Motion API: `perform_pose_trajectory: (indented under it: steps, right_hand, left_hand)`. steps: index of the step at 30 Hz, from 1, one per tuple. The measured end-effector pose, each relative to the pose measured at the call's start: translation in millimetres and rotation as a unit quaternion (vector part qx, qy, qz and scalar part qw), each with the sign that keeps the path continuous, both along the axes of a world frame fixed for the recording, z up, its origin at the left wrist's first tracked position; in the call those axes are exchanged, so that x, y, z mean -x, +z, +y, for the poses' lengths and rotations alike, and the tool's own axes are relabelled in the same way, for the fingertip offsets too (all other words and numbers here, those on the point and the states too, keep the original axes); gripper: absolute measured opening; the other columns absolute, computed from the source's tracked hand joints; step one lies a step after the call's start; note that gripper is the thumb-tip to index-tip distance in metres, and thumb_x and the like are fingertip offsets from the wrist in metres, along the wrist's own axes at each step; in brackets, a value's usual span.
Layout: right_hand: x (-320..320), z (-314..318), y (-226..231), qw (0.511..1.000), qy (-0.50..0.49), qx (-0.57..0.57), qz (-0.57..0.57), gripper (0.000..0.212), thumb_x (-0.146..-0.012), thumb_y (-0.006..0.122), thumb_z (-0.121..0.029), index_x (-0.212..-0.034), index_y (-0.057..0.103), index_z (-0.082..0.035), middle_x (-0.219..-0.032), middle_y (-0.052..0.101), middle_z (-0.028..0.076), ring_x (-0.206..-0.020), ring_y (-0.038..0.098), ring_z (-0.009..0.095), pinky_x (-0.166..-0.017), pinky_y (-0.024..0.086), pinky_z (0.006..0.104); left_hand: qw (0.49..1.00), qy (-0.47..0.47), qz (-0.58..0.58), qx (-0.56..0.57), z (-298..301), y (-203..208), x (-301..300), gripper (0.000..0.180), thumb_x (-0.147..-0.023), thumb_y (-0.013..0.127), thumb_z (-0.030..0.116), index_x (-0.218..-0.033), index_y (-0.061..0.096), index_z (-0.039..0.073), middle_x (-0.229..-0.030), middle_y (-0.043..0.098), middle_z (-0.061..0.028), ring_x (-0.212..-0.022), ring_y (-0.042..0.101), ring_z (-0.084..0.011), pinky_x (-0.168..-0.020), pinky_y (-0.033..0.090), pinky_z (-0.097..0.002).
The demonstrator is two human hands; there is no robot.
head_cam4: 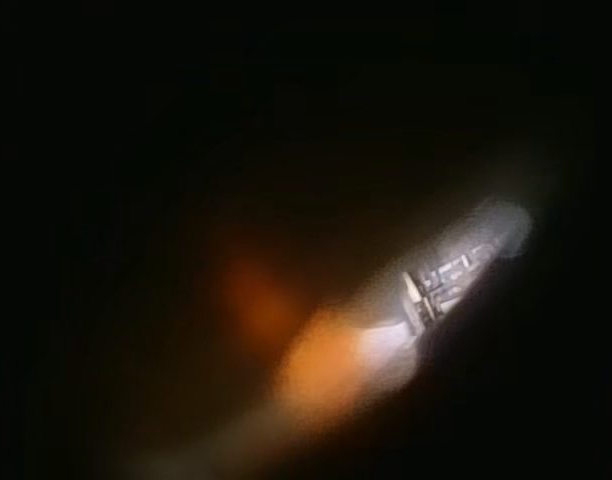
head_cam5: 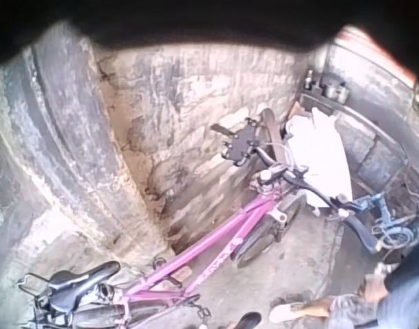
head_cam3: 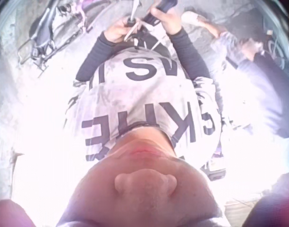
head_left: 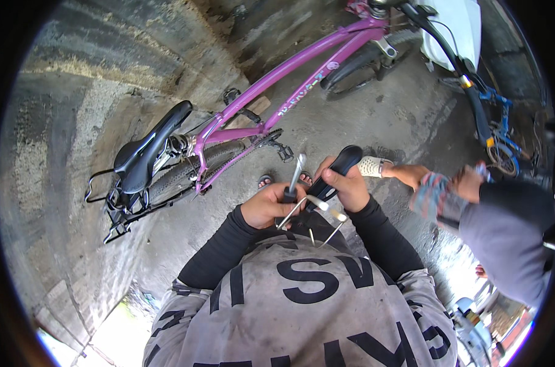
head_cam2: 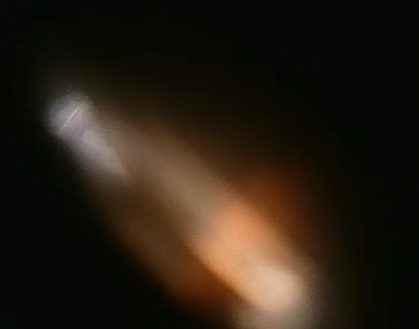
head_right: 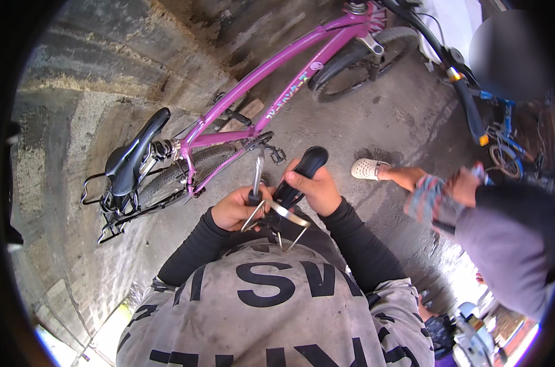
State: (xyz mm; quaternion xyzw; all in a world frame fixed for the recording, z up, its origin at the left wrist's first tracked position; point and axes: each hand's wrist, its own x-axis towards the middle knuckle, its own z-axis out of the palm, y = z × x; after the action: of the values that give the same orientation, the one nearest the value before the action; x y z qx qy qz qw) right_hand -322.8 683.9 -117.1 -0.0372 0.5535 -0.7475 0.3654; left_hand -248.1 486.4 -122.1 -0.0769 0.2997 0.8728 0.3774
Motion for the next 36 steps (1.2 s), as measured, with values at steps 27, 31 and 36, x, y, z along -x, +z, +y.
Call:
perform_pose_trajectory:
  steps: [27, 31, 36]
  right_hand:
    - [121, 4, -283, 0.963, 0.229, -0.137, 0.026, 0.012, -0.087, 0.050, -0.009, -0.089, 0.054, 0.002, -0.073, 0.053, 0.001, -0.069, 0.049, 0.010, -0.065, 0.041, 0.0238]
    - [129, -5, -348, 0.975, 0.161, -0.106, 0.109, 0.008, -0.086, 0.050, -0.007, -0.080, 0.054, -0.002, -0.060, 0.040, -0.007, -0.053, 0.035, 0.003, -0.047, 0.027, 0.0202]
    - [133, 5, -423, 0.972, 0.125, -0.110, 0.167, 0.009, -0.083, 0.052, -0.006, -0.083, 0.056, 0.002, -0.070, 0.053, 0.002, -0.068, 0.047, 0.008, -0.063, 0.039, 0.0235]
  left_hand:
    - [0.989, 0.090, 0.074, 0.088, -7, -329, 29, 0.018, -0.083, 0.065, 0.019, -0.089, 0.054, 0.007, -0.087, 0.059, 0.0000, -0.064, 0.048, -0.0031, -0.054, 0.042, -0.0183]
    - [0.943, 0.216, 0.128, 0.217, -12, -376, 46, 0.013, -0.084, 0.062, 0.015, -0.086, 0.053, 0.005, -0.091, 0.060, -0.0076, -0.078, 0.056, -0.0099, -0.057, 0.044, -0.0201]
    - [0.895, 0.231, 0.098, 0.368, -23, -416, 30, 0.009, -0.086, 0.058, 0.008, -0.089, 0.052, 0.004, -0.082, 0.060, -0.0051, -0.072, 0.056, -0.0090, -0.059, 0.044, -0.0210]
